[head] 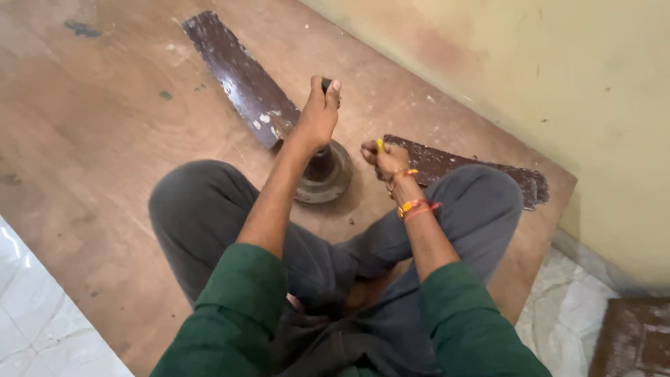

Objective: The person sits on the floor and uses a yellow-handled screwdriver to tighten screws on the central hub of a ceiling fan. The fan blades are detached and placed nearby on the floor. The person rotates the hub to access different screw positions.

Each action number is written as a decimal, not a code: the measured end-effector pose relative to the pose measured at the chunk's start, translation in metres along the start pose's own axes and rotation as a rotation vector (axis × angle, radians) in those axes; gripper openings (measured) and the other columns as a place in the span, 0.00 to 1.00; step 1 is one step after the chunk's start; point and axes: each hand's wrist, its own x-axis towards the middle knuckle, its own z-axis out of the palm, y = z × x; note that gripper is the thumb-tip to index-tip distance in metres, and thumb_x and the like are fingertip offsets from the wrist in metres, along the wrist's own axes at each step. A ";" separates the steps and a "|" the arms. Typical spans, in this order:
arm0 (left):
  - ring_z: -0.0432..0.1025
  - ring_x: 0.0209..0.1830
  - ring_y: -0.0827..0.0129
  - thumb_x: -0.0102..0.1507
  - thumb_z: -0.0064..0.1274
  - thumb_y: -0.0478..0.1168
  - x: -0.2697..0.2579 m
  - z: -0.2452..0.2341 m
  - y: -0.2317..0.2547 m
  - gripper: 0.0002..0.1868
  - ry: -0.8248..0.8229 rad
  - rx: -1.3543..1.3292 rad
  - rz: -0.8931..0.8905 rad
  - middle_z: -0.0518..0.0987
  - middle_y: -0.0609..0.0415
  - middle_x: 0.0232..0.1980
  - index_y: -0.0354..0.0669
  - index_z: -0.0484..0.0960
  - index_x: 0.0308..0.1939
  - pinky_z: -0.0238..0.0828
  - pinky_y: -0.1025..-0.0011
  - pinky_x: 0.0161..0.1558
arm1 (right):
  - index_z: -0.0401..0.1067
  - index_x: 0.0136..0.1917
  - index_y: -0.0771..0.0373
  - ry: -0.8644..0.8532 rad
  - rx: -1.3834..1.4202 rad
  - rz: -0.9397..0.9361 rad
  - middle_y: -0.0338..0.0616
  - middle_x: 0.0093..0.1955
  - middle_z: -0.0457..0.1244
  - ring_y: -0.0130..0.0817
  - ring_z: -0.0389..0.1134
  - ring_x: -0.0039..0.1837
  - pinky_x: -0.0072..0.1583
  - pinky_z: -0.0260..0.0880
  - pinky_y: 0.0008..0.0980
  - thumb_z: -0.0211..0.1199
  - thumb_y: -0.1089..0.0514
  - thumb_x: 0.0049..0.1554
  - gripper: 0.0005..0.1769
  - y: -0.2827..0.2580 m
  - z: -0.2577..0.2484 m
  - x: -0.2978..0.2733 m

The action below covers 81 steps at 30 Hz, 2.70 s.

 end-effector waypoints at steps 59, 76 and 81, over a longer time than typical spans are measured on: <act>0.72 0.42 0.70 0.73 0.38 0.61 -0.021 -0.061 0.042 0.24 -0.067 -0.128 0.002 0.80 0.54 0.39 0.43 0.70 0.48 0.68 0.70 0.50 | 0.80 0.50 0.54 -0.056 -0.896 -0.466 0.48 0.48 0.71 0.50 0.73 0.50 0.50 0.71 0.45 0.70 0.49 0.55 0.12 0.026 0.018 0.004; 0.71 0.40 0.69 0.74 0.36 0.60 -0.020 -0.065 0.028 0.23 -0.079 -0.171 0.031 0.78 0.54 0.39 0.43 0.69 0.49 0.69 0.69 0.48 | 0.77 0.49 0.57 -0.005 -0.994 -0.613 0.50 0.48 0.70 0.56 0.70 0.50 0.48 0.69 0.49 0.69 0.48 0.57 0.13 0.022 0.020 -0.011; 0.69 0.39 0.70 0.73 0.36 0.59 -0.013 -0.063 0.033 0.22 -0.091 -0.207 0.008 0.78 0.55 0.38 0.45 0.69 0.51 0.69 0.69 0.46 | 0.77 0.48 0.58 -0.044 -0.992 -0.613 0.51 0.48 0.69 0.56 0.70 0.50 0.47 0.69 0.49 0.68 0.49 0.57 0.12 0.019 0.020 -0.010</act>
